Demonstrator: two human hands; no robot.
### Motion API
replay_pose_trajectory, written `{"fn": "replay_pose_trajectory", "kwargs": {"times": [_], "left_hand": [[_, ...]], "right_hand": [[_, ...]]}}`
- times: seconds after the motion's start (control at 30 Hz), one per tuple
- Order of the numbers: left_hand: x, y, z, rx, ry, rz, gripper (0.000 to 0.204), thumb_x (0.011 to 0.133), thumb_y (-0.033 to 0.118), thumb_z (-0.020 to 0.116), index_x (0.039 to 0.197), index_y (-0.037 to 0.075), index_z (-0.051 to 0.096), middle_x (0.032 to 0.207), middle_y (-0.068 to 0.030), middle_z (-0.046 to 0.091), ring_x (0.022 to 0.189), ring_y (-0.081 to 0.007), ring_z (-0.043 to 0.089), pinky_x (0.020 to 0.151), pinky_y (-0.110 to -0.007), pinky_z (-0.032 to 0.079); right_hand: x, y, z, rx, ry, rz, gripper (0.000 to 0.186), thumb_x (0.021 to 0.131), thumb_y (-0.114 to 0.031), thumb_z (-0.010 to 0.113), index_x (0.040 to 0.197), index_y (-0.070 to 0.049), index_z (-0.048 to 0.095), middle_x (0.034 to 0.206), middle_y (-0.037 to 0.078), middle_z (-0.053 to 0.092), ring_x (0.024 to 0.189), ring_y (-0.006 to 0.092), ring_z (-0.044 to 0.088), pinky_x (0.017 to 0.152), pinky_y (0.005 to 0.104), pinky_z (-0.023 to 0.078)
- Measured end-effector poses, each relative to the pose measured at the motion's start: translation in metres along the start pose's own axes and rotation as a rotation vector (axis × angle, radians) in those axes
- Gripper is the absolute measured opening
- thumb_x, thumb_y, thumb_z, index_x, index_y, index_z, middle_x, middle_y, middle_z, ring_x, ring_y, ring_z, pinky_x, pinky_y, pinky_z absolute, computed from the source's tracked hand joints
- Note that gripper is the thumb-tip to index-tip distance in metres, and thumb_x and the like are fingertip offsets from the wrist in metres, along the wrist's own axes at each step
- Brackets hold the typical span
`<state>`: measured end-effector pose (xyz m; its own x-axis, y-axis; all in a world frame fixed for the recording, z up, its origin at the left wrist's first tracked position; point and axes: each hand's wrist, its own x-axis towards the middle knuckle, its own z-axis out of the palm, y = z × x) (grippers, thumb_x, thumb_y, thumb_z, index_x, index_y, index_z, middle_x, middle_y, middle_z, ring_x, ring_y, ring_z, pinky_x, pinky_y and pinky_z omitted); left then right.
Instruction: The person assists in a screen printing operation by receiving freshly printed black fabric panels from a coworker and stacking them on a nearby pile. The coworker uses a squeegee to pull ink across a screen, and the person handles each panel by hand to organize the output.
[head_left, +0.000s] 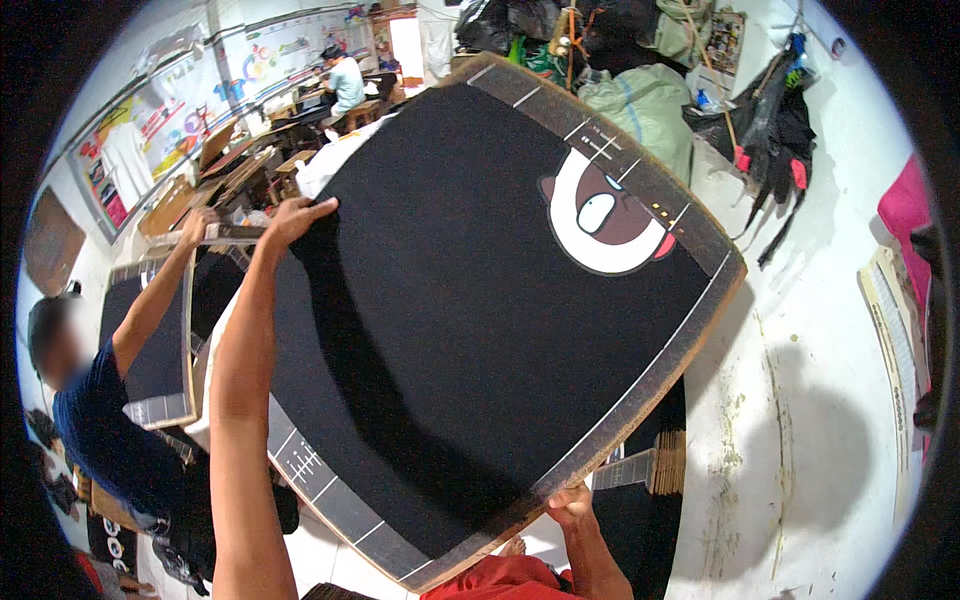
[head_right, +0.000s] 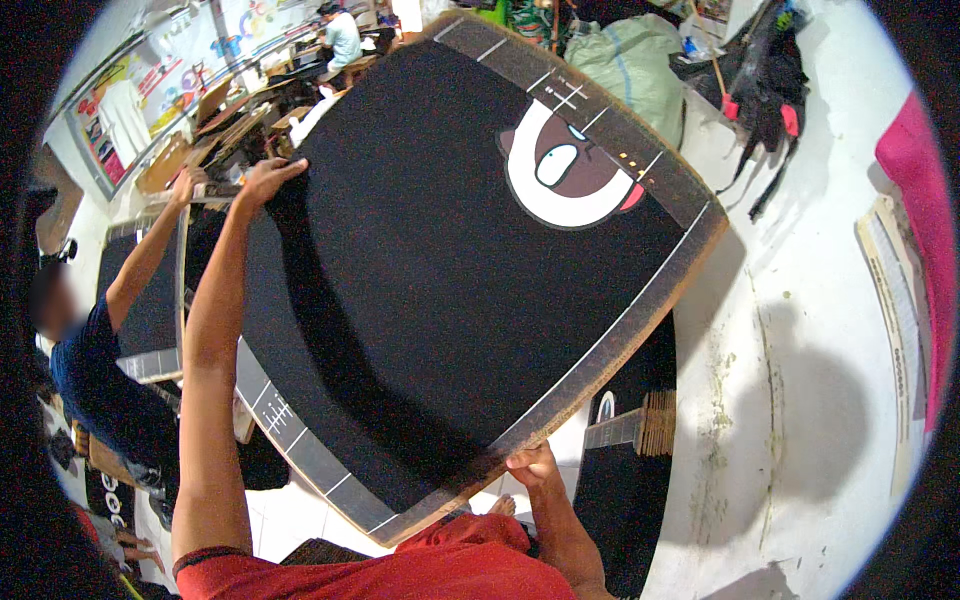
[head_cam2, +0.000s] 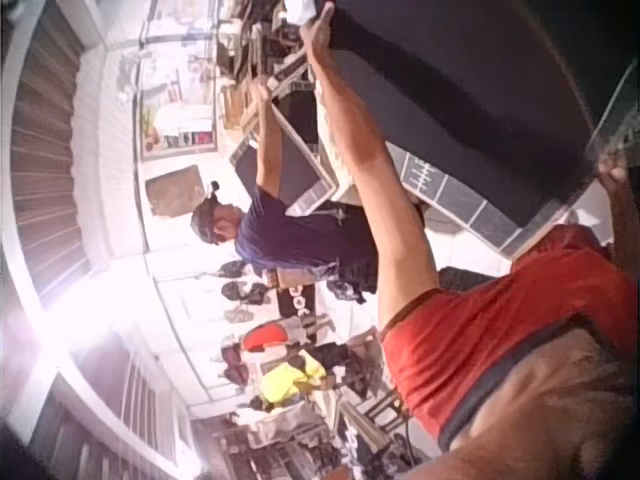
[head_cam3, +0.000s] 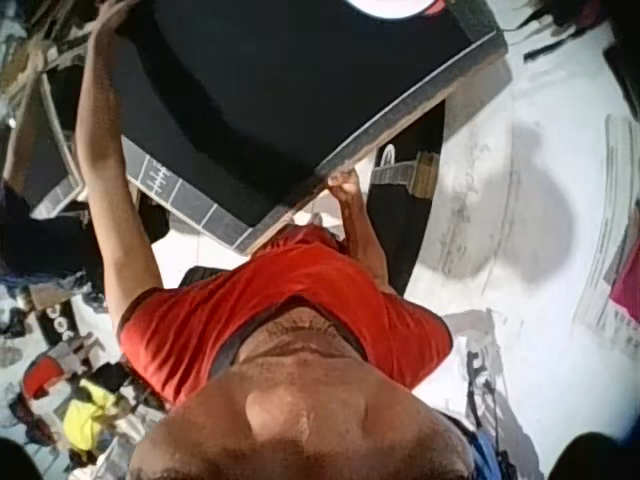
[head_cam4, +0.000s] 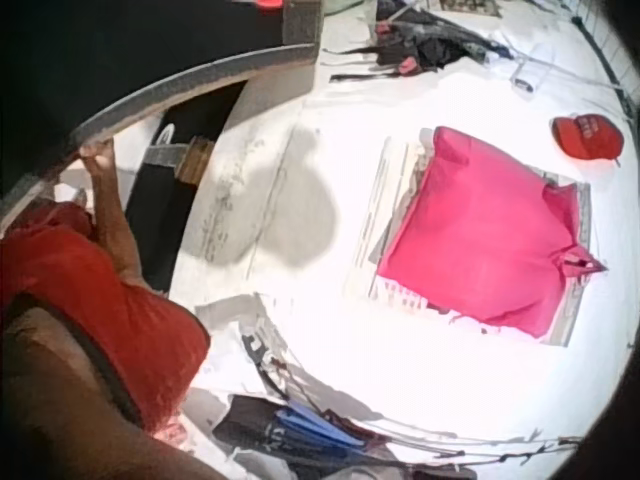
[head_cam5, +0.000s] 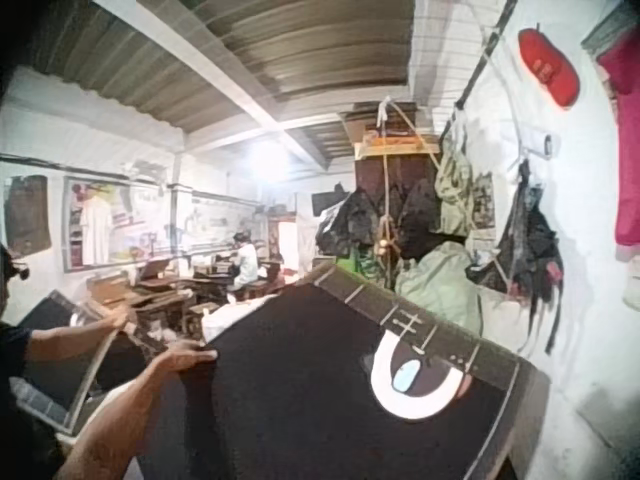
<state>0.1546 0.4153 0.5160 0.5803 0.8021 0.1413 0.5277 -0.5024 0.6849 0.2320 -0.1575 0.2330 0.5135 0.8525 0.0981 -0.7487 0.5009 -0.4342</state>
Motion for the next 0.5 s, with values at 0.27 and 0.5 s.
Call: {"fn": "replay_pose_trajectory", "kwargs": {"times": [0.27, 0.5], "left_hand": [[-0.036, 0.115, 0.053, -0.256, -0.007, 0.269, 0.033, 0.069, 0.032, 0.076, 0.062, 0.005, 0.06, 0.057, -0.0004, 0.052, 0.052, -0.008, 0.043, 0.048, -0.028, 0.031], [-0.12, 0.151, 0.156, 0.026, -0.208, 0.596, 0.043, 0.054, 0.037, 0.081, 0.07, 0.001, 0.064, 0.064, -0.015, 0.061, 0.06, -0.0257, 0.062, 0.057, -0.034, 0.045]], "right_hand": [[-0.021, 0.014, -0.088, -0.473, 0.278, 0.337, 0.036, 0.071, 0.002, 0.063, 0.107, -0.004, 0.058, 0.105, 0.007, 0.06, 0.097, 0.0242, 0.057, 0.091, 0.0375, 0.042], [-0.015, 0.017, -0.034, -1.814, -0.14, 0.831, 0.028, 0.079, -0.025, 0.06, 0.098, -0.004, 0.063, 0.097, 0.015, 0.064, 0.091, 0.0293, 0.061, 0.081, 0.0365, 0.047]]}}
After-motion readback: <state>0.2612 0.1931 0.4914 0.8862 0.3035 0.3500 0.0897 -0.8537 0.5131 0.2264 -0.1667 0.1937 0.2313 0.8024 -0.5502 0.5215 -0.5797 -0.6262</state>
